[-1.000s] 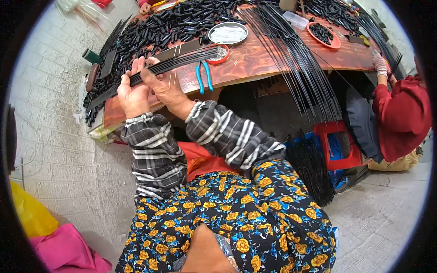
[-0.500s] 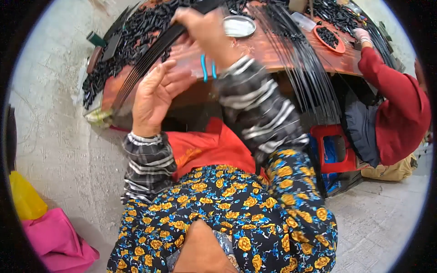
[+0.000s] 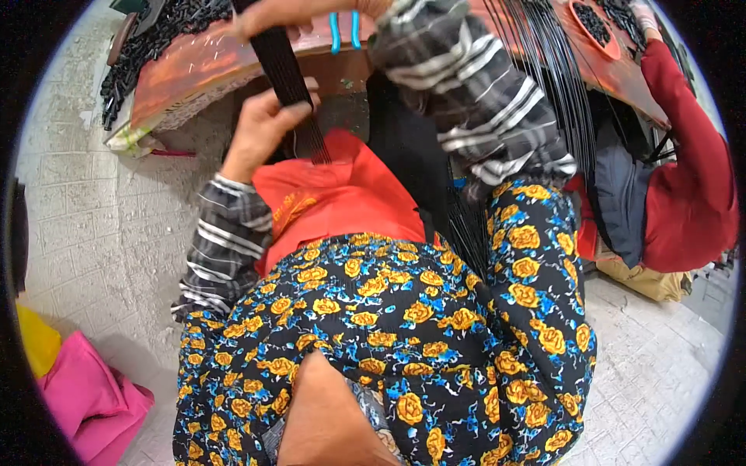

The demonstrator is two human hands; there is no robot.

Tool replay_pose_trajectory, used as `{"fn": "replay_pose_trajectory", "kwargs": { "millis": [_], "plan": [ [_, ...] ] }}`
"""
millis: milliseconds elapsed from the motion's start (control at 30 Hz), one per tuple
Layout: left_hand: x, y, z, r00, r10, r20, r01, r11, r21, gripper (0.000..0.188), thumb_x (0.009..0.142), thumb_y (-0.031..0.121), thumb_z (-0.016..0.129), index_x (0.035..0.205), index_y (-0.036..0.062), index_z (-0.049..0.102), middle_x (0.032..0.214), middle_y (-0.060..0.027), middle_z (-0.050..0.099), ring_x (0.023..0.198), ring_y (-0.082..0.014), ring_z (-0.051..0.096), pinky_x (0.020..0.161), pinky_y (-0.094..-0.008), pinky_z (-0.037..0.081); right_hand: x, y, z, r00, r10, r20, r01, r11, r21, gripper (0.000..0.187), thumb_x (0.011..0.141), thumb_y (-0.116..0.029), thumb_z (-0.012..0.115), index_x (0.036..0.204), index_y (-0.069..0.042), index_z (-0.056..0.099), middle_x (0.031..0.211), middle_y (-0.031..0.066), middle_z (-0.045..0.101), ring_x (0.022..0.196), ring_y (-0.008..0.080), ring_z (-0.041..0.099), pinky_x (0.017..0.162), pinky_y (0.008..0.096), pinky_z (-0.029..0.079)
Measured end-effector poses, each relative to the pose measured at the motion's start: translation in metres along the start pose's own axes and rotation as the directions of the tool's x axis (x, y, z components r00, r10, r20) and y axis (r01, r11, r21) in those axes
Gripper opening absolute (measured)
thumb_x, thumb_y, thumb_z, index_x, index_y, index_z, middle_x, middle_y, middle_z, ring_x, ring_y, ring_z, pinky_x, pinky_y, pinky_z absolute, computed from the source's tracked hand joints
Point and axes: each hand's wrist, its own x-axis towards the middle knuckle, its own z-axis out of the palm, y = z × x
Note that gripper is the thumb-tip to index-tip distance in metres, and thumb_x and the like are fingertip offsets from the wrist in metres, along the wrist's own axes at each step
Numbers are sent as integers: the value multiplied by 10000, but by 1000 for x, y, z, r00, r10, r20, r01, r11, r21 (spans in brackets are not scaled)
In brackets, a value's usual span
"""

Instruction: Assembling black plastic components and trimming them with pliers at a factory workbench.

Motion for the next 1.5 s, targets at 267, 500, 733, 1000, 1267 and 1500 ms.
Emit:
{"fn": "replay_pose_trajectory", "kwargs": {
  "millis": [267,500,733,1000,1267,1500],
  "plan": [
    [-49,-36,37,969,-240,-58,223,951,-212,153,860,44,637,998,-11,676,889,5,663,837,-73,589,772,-247,489,-22,43,55,960,250,127,-264,959,106,210,816,-233,714,856,-36,654,647,-44,559,584,53,529,489,228,416],
    [-61,-25,31,953,-301,-27,276,905,-323,166,865,17,620,1024,-10,664,940,-51,677,859,-123,626,801,-276,511,-18,44,70,988,107,108,-106,994,-18,256,804,-256,709,850,-8,666,729,54,664,661,128,587,620,295,461],
    [-3,107,-67,823,132,-552,-105,991,80,286,931,176,579,1126,-29,621,976,-102,678,866,-155,652,799,-286,527,-13,51,66,980,172,95,-171,985,-19,254,791,-245,715,839,-2,660,693,48,636,672,130,582,642,298,457],
    [53,164,-56,985,149,-87,-169,937,-307,325,971,226,516,1140,-40,598,934,-148,687,873,-219,679,795,-302,545,-16,40,70,984,123,129,-161,923,350,321,776,-237,737,960,16,666,827,50,668,744,133,597,692,279,475],
    [16,185,-42,959,249,132,-242,968,-67,474,995,327,418,1218,-86,486,1022,-263,641,977,-389,640,851,-482,525,-43,40,68,961,275,36,-263,858,442,433,924,-392,518,1097,-17,648,858,40,685,703,107,619,571,248,476],
    [-27,127,-49,897,80,-435,-269,879,-394,507,962,394,484,1192,-54,548,1025,-193,666,947,-311,655,906,-417,490,-43,32,87,920,392,16,-353,809,470,329,923,-295,564,918,20,658,764,88,689,717,130,652,639,261,521]
  ]
}}
